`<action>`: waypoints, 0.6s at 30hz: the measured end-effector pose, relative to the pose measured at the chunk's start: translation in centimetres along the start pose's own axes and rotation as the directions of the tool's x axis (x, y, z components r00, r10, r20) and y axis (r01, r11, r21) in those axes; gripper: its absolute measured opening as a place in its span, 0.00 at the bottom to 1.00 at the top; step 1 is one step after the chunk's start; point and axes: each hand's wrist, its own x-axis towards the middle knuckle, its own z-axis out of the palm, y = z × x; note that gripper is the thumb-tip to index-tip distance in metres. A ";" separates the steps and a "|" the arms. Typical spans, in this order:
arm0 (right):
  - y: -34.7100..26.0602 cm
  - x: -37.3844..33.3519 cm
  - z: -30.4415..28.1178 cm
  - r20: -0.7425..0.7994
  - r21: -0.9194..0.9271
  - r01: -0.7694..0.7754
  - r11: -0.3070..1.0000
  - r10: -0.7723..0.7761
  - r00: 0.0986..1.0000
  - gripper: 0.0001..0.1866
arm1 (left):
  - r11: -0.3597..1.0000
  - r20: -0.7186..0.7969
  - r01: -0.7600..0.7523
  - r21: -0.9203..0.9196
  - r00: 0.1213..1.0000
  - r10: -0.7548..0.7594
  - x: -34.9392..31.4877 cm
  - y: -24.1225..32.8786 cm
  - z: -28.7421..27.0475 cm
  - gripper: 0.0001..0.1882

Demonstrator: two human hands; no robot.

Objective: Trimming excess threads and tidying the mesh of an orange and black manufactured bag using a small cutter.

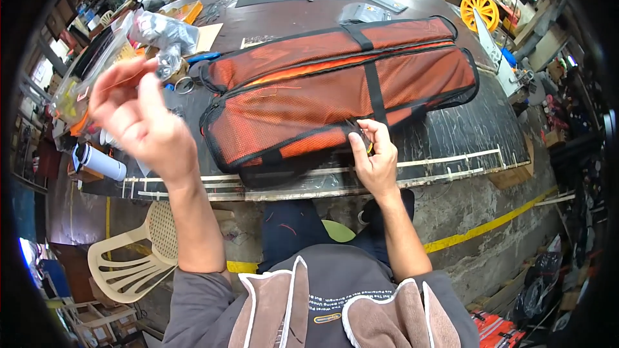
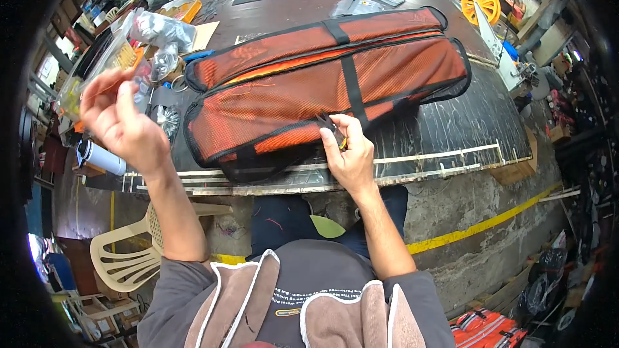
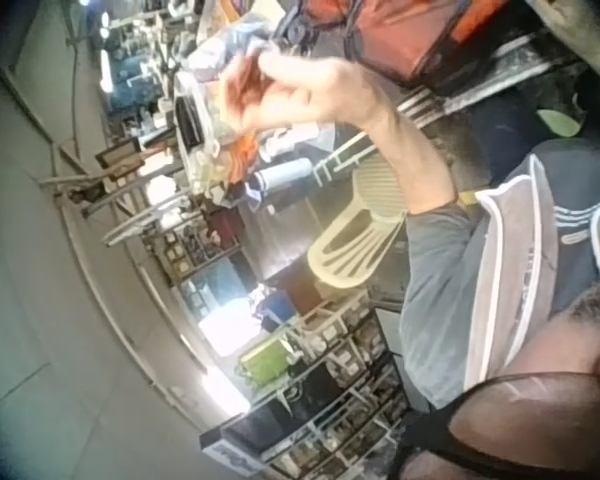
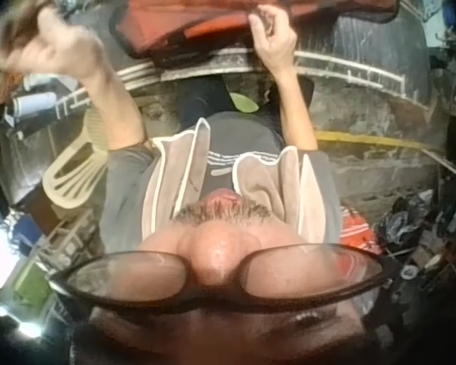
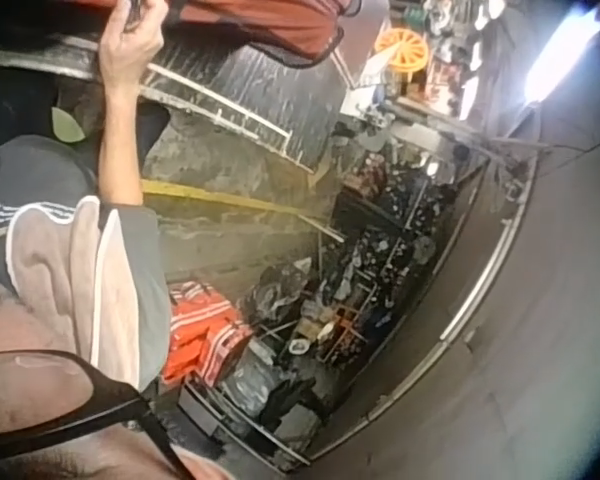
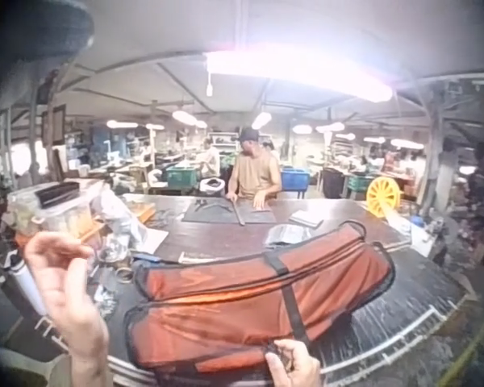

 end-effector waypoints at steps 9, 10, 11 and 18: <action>0.7 -0.8 -0.1 0.001 0.057 -0.025 0.998 0.025 1.000 0.19 | 0.850 0.844 -0.359 0.386 0.509 -0.169 -8.8 -4.4 9.2 0.06; 1.1 -0.7 -0.1 -0.013 0.092 -0.035 0.995 0.036 0.999 0.18 | 0.825 0.851 -0.392 0.407 0.490 -0.188 -9.4 -5.3 10.2 0.06; 1.0 -0.9 -0.2 -0.010 0.082 -0.055 0.995 0.056 0.998 0.18 | 0.770 0.821 -0.455 0.447 0.550 -0.151 -9.8 -5.6 11.4 0.05; 1.4 -0.4 -0.2 -0.008 0.108 -0.059 0.992 0.060 0.998 0.18 | 0.760 0.730 -0.421 0.495 0.676 -0.100 -10.6 -8.7 14.9 0.05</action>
